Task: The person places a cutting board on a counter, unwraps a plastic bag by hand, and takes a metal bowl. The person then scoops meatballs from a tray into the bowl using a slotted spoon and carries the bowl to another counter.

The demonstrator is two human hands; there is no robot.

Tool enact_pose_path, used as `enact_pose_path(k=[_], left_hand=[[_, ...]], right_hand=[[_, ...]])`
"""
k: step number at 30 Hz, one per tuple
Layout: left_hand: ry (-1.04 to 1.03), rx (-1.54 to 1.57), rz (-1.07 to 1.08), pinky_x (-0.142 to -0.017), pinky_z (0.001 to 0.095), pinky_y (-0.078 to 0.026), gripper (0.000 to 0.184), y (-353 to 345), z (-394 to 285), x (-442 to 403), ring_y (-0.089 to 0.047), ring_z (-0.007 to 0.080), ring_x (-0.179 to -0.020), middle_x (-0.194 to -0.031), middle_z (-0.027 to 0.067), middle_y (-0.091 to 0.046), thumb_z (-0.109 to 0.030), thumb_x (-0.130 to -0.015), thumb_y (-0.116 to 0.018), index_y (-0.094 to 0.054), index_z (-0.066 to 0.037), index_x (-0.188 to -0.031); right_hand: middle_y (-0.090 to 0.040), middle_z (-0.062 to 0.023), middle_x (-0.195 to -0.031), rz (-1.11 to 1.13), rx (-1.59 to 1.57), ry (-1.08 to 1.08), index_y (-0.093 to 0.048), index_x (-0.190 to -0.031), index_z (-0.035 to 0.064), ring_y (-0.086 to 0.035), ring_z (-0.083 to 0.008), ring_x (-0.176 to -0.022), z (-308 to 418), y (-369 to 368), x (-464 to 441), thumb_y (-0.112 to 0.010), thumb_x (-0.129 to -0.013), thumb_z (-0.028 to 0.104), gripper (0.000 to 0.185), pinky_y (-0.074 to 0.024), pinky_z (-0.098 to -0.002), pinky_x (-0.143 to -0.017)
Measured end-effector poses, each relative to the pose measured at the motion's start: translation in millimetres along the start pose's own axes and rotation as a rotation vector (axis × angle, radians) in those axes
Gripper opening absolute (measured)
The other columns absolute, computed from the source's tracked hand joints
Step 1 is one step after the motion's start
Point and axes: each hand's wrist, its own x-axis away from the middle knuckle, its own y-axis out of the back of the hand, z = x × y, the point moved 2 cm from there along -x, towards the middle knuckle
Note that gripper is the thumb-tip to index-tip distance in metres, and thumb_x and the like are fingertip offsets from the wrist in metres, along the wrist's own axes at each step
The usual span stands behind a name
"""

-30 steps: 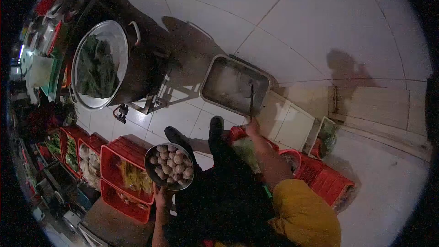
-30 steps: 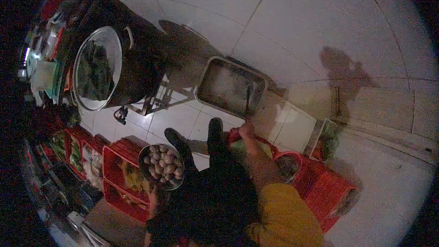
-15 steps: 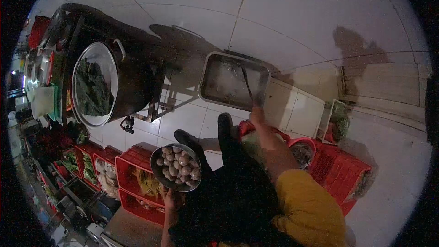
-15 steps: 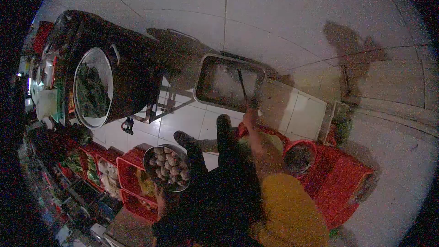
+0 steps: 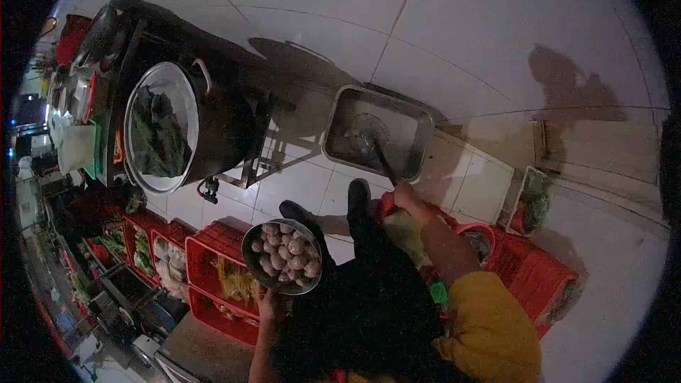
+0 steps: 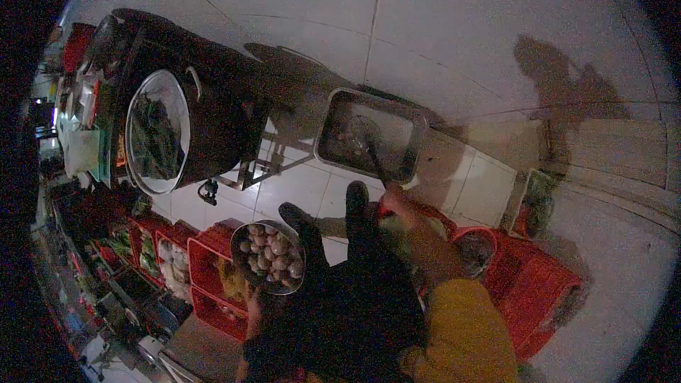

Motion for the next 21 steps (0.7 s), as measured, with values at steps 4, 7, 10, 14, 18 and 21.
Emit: enact_pose_path(k=[4, 7, 10, 14, 18, 21], left_hand=[[0.01, -0.004, -0.038, -0.081, 0.0404, -0.054, 0.046, 10, 4, -5, -0.06, 0.028, -0.103, -0.123, 0.0142, -0.055, -0.009, -0.091, -0.056, -0.039, -0.006, -0.134], [-0.041, -0.091, 0.033, -0.084, 0.0428, -0.053, 0.047, 34, 16, -17, -0.058, 0.0298, -0.107, -0.126, 0.0149, -0.052, -0.009, -0.092, -0.055, -0.039, -0.006, -0.135], [-0.03, 0.104, 0.042, -0.086, 0.0442, -0.052, 0.046, 0, 2, -9, -0.056, 0.0304, -0.111, -0.127, 0.0146, -0.052, -0.009, -0.092, -0.054, -0.038, -0.006, -0.135], [-0.052, 0.211, 0.102, -0.089, 0.0452, -0.051, 0.047, -12, -5, -9, -0.055, 0.0312, -0.113, -0.129, 0.0154, -0.05, -0.009, -0.092, -0.055, -0.038, -0.005, -0.135], [0.046, 0.104, 0.052, -0.09, 0.0445, -0.051, 0.05, 9, 4, -18, -0.055, 0.0314, -0.114, -0.13, 0.016, -0.049, -0.01, -0.09, -0.058, -0.037, -0.005, -0.136], [0.106, 0.171, 0.04, -0.089, 0.0437, -0.052, 0.05, -15, -13, -10, -0.055, 0.0312, -0.114, -0.129, 0.0158, -0.05, -0.009, -0.089, -0.058, -0.037, -0.006, -0.135]], right_hand=[[-0.057, -0.0129, -0.082, 0.057, -0.227, -0.2, -0.057, -0.104, 0.0012, -0.056, -0.0242, -0.073, 40, -6, -16, -0.054, -0.087, 0.016, 0.023, -0.0432, -0.0382, -0.063], [-0.056, -0.0099, -0.07, 0.144, -0.608, -0.339, -0.06, -0.094, 0.0014, -0.054, -0.0212, -0.062, 64, -11, -32, -0.054, -0.089, 0.018, 0.018, -0.0414, -0.038, -0.054], [-0.054, -0.0111, -0.066, 0.268, -1.629, -0.251, -0.057, -0.097, 0.0023, -0.051, -0.0251, -0.056, 48, -87, -73, -0.052, -0.088, 0.014, 0.015, -0.0376, -0.0413, -0.051], [-0.054, -0.0099, -0.06, 0.368, -2.096, -0.331, -0.057, -0.077, 0.0054, -0.051, -0.0252, -0.043, 107, -41, -43, -0.059, -0.085, 0.022, 0.019, -0.0403, -0.0393, -0.038], [-0.051, -0.0087, -0.064, 0.284, -1.701, -0.557, -0.052, -0.101, 0.0033, -0.044, -0.0207, -0.049, 114, -16, -39, -0.044, -0.091, 0.013, 0.016, -0.0329, -0.0361, -0.042], [-0.051, -0.0088, -0.062, 0.163, -1.801, -0.486, -0.054, -0.099, 0.0029, -0.047, -0.022, -0.05, 111, -5, -50, -0.041, -0.092, 0.013, 0.018, -0.0361, -0.0372, -0.042]])
